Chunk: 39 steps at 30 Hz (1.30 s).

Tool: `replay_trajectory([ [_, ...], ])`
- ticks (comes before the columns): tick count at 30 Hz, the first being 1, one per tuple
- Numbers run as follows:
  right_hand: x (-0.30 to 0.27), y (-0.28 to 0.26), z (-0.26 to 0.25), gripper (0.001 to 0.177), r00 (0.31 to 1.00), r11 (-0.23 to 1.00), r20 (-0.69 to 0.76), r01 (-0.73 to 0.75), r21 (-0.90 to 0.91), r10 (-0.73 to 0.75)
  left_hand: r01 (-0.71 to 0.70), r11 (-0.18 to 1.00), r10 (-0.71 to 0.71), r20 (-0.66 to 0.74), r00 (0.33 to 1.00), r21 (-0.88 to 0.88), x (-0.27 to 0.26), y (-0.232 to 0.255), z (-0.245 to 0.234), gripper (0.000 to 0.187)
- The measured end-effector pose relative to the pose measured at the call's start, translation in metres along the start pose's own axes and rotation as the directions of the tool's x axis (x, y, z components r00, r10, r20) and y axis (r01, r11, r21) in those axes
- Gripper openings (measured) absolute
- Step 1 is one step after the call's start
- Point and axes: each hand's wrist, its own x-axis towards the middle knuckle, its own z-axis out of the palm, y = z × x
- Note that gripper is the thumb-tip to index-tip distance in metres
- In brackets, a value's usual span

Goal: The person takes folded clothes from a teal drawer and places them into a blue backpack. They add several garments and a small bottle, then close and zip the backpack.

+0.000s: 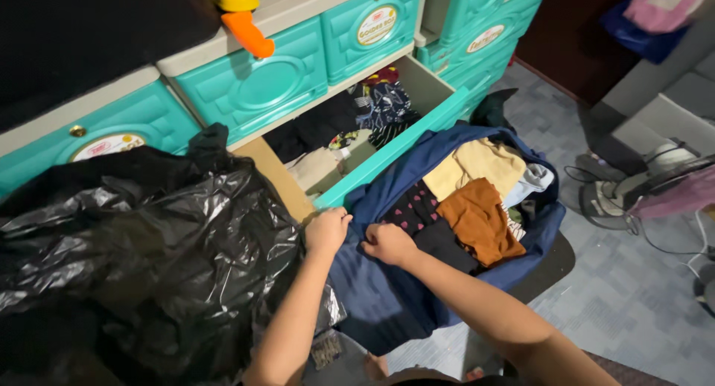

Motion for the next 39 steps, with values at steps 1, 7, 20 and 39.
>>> replay_trajectory([
  [1, 0.001, 0.003, -0.001, 0.029, 1.0, 1.0, -0.004, 0.016, 0.01, -0.015, -0.003, 0.999, 0.005, -0.026, 1.0, 0.047, 0.004, -0.001, 0.007, 0.025],
  [7, -0.002, 0.021, 0.01, 0.027, 1.0, 0.998, -0.023, 0.018, 0.053, -0.017, 0.067, 0.994, -0.065, -0.019, 0.998, 0.09, 0.016, -0.009, 0.057, 0.024],
  [20, -0.009, 0.049, -0.003, 0.023, 0.985, 0.938, 0.09, 0.113, 0.327, -0.15, 0.115, 0.985, -0.124, 0.065, 0.99, 0.128, 0.029, -0.014, 0.061, 0.027],
  [39, -0.187, 0.282, -0.107, 0.022, 0.547, 0.757, -0.524, -0.467, 0.456, 0.653, -0.71, 0.672, 0.73, 0.03, 0.682, -0.211, -0.065, 0.168, 0.066, 0.06],
])
